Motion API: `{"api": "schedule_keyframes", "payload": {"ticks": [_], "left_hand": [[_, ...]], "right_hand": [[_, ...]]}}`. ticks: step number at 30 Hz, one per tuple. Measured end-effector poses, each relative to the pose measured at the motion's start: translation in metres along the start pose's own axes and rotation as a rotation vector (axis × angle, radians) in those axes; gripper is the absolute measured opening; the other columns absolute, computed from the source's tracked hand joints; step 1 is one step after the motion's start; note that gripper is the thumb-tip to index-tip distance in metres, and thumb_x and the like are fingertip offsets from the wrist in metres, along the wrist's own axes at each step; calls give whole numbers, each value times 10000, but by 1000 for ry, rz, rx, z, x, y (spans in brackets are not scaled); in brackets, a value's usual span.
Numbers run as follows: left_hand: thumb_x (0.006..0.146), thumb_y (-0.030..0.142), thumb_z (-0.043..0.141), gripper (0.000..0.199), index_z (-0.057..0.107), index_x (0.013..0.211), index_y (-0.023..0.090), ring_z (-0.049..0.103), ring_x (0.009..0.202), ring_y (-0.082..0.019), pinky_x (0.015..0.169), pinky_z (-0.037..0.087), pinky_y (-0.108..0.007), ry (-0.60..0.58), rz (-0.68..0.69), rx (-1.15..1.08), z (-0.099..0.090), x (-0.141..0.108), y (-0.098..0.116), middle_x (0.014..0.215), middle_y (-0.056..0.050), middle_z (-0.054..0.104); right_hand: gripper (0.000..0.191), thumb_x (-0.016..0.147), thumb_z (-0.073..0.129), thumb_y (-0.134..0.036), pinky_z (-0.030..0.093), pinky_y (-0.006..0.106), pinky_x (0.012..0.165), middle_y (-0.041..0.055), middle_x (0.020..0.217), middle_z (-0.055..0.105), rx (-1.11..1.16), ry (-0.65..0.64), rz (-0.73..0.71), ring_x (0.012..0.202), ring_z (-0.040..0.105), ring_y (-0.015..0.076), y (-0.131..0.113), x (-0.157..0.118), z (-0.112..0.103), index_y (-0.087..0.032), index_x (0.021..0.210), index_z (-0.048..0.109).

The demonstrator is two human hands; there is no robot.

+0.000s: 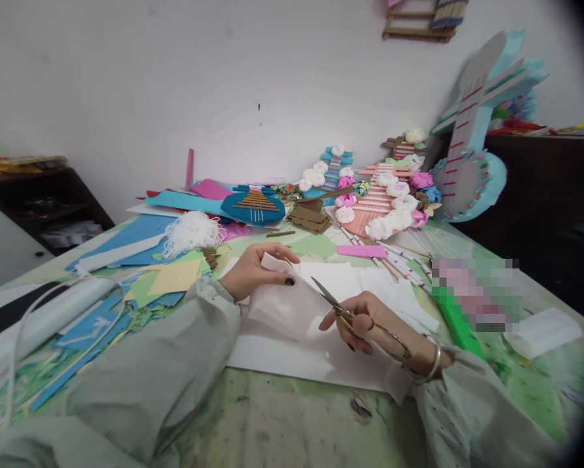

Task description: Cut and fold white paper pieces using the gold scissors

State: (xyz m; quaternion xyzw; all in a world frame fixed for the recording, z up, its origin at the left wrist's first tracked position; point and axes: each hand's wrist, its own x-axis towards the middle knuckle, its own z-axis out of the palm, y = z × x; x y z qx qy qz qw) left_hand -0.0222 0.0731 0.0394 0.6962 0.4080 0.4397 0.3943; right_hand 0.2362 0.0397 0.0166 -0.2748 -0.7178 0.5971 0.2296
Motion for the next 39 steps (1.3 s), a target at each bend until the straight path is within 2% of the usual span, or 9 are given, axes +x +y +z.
{"api": "schedule_keyframes", "payload": {"ticks": [7, 12, 16, 19, 22, 26, 33, 39], "left_hand": [[571, 306, 809, 332, 696, 838, 144, 612, 826, -177, 753, 472, -277, -50, 36, 14, 10, 0, 0, 881, -59, 686], [574, 263, 808, 294, 694, 818, 144, 626, 809, -167, 769, 484, -275, -51, 72, 2, 17, -1, 1, 835, -48, 693], [567, 256, 810, 314, 688, 831, 138, 634, 750, -161, 706, 501, -266, -79, 35, -37, 18, -1, 0, 799, -47, 694], [565, 267, 812, 338, 683, 848, 136, 630, 698, -153, 661, 502, -259, -101, 2, -69, 18, -2, -2, 764, -41, 690], [572, 275, 807, 319, 687, 835, 139, 630, 727, -156, 682, 499, -260, -86, 14, -32, 18, -2, 0, 782, -43, 689], [563, 282, 807, 298, 695, 802, 144, 628, 770, -171, 697, 497, -266, -60, 18, -1, 17, -2, 2, 813, -50, 690], [528, 274, 826, 301, 696, 763, 140, 609, 699, -143, 611, 476, -229, -13, -50, -151, 12, -2, -2, 785, -35, 678], [531, 290, 824, 274, 686, 695, 119, 583, 545, -125, 492, 453, -214, -25, -177, -287, 7, -3, -3, 625, -24, 653]], "right_hand": [[572, 806, 483, -607, 305, 197, 352, 14, 528, 556, -11, -25, 18, 338, 387, 54, 3, 1, 2, -66, 935, 618], [451, 773, 566, -526, 290, 176, 336, -23, 532, 565, 67, 1, 14, 329, 382, 59, -7, 1, 7, -148, 978, 430], [438, 785, 562, -530, 305, 163, 329, -35, 545, 580, 103, -45, 13, 322, 390, 55, 2, 3, 5, -186, 961, 356], [530, 752, 543, -644, 294, 153, 314, -32, 541, 583, 103, -72, 1, 311, 391, 49, 8, 4, 2, -189, 948, 355], [610, 703, 521, -726, 256, 142, 297, -37, 525, 570, 94, -62, -13, 300, 363, 38, 7, 2, 1, -188, 940, 359], [552, 723, 544, -680, 193, 130, 280, -67, 471, 533, 91, -53, 31, 271, 309, 26, 3, 0, 0, -194, 910, 361], [529, 698, 600, -622, 200, 138, 290, -75, 461, 533, 103, 7, 49, 273, 295, 26, 1, 2, 2, -197, 900, 357], [539, 717, 561, -656, 220, 149, 309, -58, 491, 545, 96, -16, 6, 301, 306, 27, -1, 2, 1, -195, 895, 347]]}}
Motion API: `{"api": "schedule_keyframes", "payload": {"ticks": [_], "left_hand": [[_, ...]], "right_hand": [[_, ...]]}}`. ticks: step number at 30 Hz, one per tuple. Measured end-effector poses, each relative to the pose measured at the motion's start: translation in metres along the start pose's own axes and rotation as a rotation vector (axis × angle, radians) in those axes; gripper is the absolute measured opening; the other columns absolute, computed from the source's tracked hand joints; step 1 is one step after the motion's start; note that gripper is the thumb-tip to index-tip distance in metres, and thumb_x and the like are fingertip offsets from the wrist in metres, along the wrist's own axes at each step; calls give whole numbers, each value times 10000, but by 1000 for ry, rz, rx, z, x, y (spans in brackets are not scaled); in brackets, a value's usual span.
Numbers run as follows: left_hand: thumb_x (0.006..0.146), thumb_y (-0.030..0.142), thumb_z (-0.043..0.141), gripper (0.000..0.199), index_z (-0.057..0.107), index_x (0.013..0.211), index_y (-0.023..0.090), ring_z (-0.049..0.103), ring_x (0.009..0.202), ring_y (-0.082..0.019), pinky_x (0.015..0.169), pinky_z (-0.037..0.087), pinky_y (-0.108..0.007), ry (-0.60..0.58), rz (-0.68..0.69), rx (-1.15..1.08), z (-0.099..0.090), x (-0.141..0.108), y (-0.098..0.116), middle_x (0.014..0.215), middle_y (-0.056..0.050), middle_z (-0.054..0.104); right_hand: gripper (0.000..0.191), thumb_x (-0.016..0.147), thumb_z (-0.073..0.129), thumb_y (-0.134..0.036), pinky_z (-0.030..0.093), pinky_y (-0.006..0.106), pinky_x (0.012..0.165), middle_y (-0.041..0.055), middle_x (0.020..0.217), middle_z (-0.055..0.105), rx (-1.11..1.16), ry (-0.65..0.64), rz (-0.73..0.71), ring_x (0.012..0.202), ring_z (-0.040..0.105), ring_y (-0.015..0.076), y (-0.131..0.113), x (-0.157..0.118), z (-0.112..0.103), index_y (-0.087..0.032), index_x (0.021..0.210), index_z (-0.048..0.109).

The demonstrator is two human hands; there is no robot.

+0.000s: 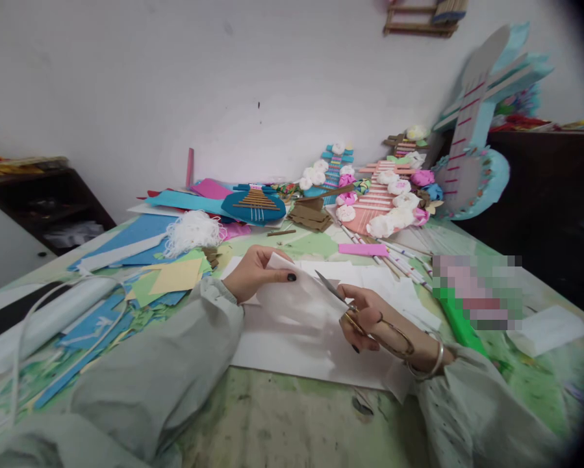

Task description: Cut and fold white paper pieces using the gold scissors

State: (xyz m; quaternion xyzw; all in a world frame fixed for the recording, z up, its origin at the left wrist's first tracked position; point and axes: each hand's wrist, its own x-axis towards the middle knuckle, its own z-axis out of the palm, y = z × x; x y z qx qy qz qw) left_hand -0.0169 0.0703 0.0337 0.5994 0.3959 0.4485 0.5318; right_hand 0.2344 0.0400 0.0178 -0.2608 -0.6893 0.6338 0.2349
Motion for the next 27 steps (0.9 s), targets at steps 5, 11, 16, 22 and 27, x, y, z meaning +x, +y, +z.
{"api": "schedule_keyframes", "payload": {"ticks": [5, 11, 16, 22, 27], "left_hand": [[523, 276, 826, 258, 705, 689, 120, 594, 534, -128, 485, 462, -209, -3, -36, -1, 1, 0, -1, 619, -32, 670], [544, 250, 808, 204, 727, 687, 129, 604, 549, -135, 504, 471, -215, -60, -33, 79, 5, 0, 0, 633, -37, 686], [542, 229, 804, 167, 724, 648, 127, 622, 599, -149, 545, 489, -224, -118, 16, 109, 13, 0, 2, 649, -48, 695], [558, 226, 805, 184, 740, 701, 131, 635, 636, -150, 596, 511, -232, -196, 47, 108, 17, 0, -2, 696, -64, 712], [538, 265, 819, 206, 735, 666, 126, 616, 592, -145, 577, 511, -239, -197, 44, 126, 18, -1, 0, 644, -59, 699]], "right_hand": [[506, 729, 579, -631, 234, 152, 298, -44, 496, 561, 13, -21, -8, 294, 333, 33, 7, 1, -3, -204, 835, 330], [531, 715, 582, -658, 287, 155, 303, -36, 521, 584, 37, -36, 2, 305, 390, 48, 13, 2, -2, -201, 855, 349], [556, 708, 545, -710, 415, 199, 395, -104, 451, 434, 32, 8, -19, 323, 410, 54, 9, 2, 4, -201, 847, 373], [602, 655, 543, -757, 371, 175, 329, -92, 501, 438, 16, 29, 1, 322, 439, 58, 11, 3, 6, -205, 829, 379], [620, 632, 554, -765, 277, 148, 282, -90, 463, 445, -2, 39, 13, 300, 400, 53, 5, 1, 8, -201, 824, 384]]}}
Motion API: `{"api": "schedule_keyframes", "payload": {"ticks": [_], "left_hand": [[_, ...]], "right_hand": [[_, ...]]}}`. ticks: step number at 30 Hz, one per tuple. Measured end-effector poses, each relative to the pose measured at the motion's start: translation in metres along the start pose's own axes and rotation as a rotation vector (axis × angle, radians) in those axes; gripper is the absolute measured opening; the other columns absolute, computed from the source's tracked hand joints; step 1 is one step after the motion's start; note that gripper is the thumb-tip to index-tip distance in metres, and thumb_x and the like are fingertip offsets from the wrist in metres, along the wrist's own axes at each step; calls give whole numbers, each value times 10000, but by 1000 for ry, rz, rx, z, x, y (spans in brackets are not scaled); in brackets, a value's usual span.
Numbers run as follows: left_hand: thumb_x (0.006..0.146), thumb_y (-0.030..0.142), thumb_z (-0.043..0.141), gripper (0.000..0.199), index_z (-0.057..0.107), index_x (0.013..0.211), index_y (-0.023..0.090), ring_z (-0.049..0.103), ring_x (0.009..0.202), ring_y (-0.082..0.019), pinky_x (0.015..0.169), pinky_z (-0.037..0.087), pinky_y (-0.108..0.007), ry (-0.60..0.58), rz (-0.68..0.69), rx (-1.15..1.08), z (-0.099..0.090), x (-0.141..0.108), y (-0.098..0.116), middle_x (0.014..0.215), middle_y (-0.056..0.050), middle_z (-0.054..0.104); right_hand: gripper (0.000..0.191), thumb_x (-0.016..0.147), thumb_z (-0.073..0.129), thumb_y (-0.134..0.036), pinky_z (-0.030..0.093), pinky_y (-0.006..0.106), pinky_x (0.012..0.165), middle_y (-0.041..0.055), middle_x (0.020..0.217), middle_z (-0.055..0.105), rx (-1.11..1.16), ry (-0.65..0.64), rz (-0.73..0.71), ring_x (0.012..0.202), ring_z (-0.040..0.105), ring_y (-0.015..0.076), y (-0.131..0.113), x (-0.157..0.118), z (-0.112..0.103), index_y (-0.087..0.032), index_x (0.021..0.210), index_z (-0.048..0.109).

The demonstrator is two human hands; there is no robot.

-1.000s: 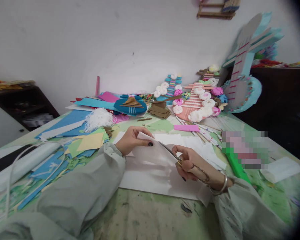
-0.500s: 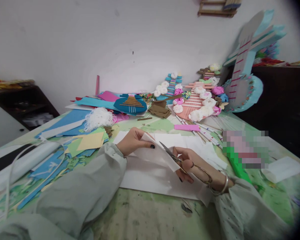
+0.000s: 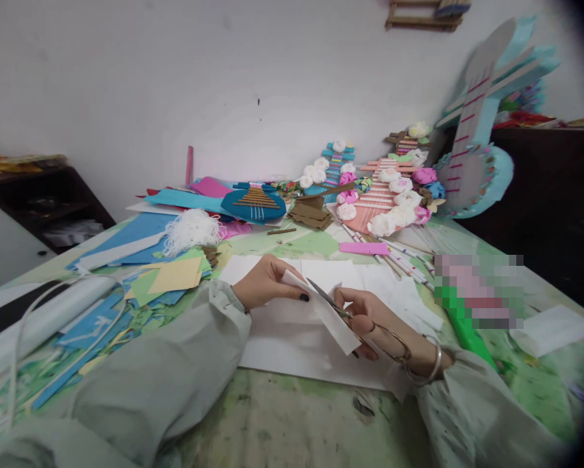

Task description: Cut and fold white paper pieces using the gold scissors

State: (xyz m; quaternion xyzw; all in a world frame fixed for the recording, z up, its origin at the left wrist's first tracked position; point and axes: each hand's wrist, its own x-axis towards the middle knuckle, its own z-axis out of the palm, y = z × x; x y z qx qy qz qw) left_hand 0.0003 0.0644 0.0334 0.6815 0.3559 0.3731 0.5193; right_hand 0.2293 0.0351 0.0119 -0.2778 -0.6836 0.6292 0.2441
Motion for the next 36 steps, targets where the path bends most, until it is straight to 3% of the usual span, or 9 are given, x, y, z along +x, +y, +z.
{"api": "schedule_keyframes", "payload": {"ticks": [4, 7, 18, 26, 36], "left_hand": [[513, 260, 830, 204, 722, 622, 126, 601, 567, -140, 543, 498, -230, 9, -2, -3, 0, -1, 3, 614, -49, 687], [523, 229, 823, 172, 720, 615, 126, 594, 557, -131, 540, 486, -221, 9, -13, -10, -1, -1, 5, 595, -37, 676], [574, 143, 778, 79, 732, 637, 131, 590, 552, -114, 573, 488, -205, -54, -32, 0, 6, -2, 7, 586, -19, 679], [599, 170, 768, 124, 749, 716, 135, 621, 601, -128, 599, 504, -213, -121, -18, 16, 12, -1, 2, 660, -31, 708], [572, 222, 793, 197, 744, 732, 118, 638, 623, -143, 617, 527, -233, -111, -4, 48, 11, -2, -5, 704, -55, 719]], "right_hand": [[581, 613, 649, -681, 215, 132, 255, -102, 464, 436, 19, 9, 75, 279, 345, 35, -3, 0, 0, -210, 791, 359], [583, 603, 654, -677, 241, 134, 252, -107, 481, 421, -14, 59, 94, 275, 321, 22, -4, 0, 2, -214, 782, 348], [542, 702, 524, -717, 303, 142, 290, -96, 516, 388, -104, 56, 29, 321, 345, 28, -8, -2, 6, -208, 798, 363], [656, 613, 509, -811, 245, 140, 295, -96, 449, 410, -17, 10, 1, 302, 345, 35, -6, 1, 10, -197, 803, 376], [514, 560, 739, -544, 227, 135, 236, -112, 366, 414, 81, 75, 164, 242, 302, 39, -4, 3, 8, -209, 721, 384]]}}
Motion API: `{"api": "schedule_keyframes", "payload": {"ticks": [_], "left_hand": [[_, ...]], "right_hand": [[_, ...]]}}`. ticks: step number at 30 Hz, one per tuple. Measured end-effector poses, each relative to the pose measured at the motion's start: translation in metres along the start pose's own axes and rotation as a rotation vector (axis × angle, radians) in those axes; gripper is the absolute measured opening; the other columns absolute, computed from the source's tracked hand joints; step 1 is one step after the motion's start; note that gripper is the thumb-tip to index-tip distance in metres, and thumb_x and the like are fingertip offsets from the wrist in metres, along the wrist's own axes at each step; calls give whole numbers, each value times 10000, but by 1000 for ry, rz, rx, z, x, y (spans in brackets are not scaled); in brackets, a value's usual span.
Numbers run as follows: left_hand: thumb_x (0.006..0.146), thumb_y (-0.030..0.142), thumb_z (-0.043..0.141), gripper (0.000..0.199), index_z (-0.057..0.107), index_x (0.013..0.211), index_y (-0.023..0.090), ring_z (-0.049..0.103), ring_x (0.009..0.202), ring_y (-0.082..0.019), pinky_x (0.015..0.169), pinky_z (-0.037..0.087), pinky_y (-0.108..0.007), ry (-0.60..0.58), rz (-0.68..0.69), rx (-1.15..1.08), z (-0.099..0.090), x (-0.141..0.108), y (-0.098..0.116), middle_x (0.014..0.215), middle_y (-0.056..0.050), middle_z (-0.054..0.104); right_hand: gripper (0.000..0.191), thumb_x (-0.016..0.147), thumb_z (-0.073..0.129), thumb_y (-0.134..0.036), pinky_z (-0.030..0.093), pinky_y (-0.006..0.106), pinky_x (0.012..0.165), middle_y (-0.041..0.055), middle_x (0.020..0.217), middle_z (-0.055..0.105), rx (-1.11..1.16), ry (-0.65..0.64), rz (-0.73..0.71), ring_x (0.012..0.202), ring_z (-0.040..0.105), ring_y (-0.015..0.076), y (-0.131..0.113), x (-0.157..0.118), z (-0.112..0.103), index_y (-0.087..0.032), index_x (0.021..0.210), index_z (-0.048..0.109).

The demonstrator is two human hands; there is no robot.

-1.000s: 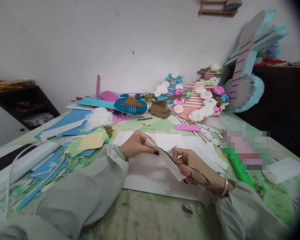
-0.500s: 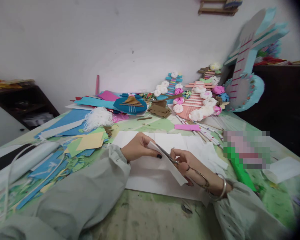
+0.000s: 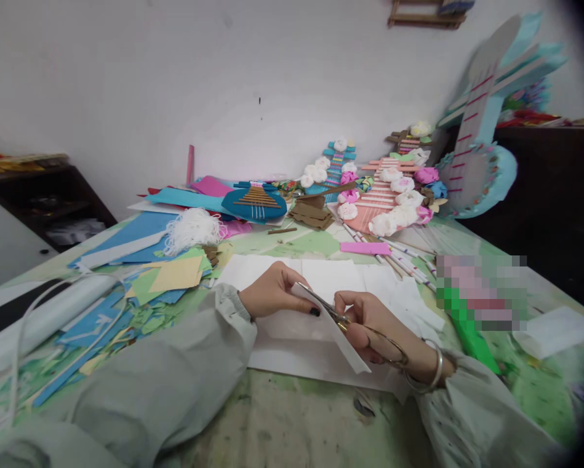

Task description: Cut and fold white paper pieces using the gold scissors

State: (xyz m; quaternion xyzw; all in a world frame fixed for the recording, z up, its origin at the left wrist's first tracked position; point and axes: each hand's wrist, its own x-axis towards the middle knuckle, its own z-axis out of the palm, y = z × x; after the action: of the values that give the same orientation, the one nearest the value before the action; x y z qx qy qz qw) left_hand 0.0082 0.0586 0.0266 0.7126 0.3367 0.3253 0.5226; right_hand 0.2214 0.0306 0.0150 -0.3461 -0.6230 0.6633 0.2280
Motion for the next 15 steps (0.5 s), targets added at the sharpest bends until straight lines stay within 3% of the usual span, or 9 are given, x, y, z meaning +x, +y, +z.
{"api": "schedule_keyframes", "payload": {"ticks": [10, 15], "left_hand": [[579, 222, 790, 191, 748, 739, 126, 624, 593, -124, 576, 508, -208, 5, -13, -20, 1, 0, 0, 686, -47, 715], [589, 206, 779, 196, 754, 773, 141, 632, 625, -125, 601, 514, -210, -18, -8, -44, 5, 0, 1, 731, -45, 725]], "right_hand": [[519, 639, 657, -630, 236, 126, 263, -107, 431, 441, -27, -10, -87, 275, 318, 28, 7, -1, -1, -208, 784, 391], [483, 624, 709, -537, 223, 123, 271, -110, 409, 432, 1, 5, -90, 271, 290, 22, 5, 1, 2, -203, 771, 393]]}}
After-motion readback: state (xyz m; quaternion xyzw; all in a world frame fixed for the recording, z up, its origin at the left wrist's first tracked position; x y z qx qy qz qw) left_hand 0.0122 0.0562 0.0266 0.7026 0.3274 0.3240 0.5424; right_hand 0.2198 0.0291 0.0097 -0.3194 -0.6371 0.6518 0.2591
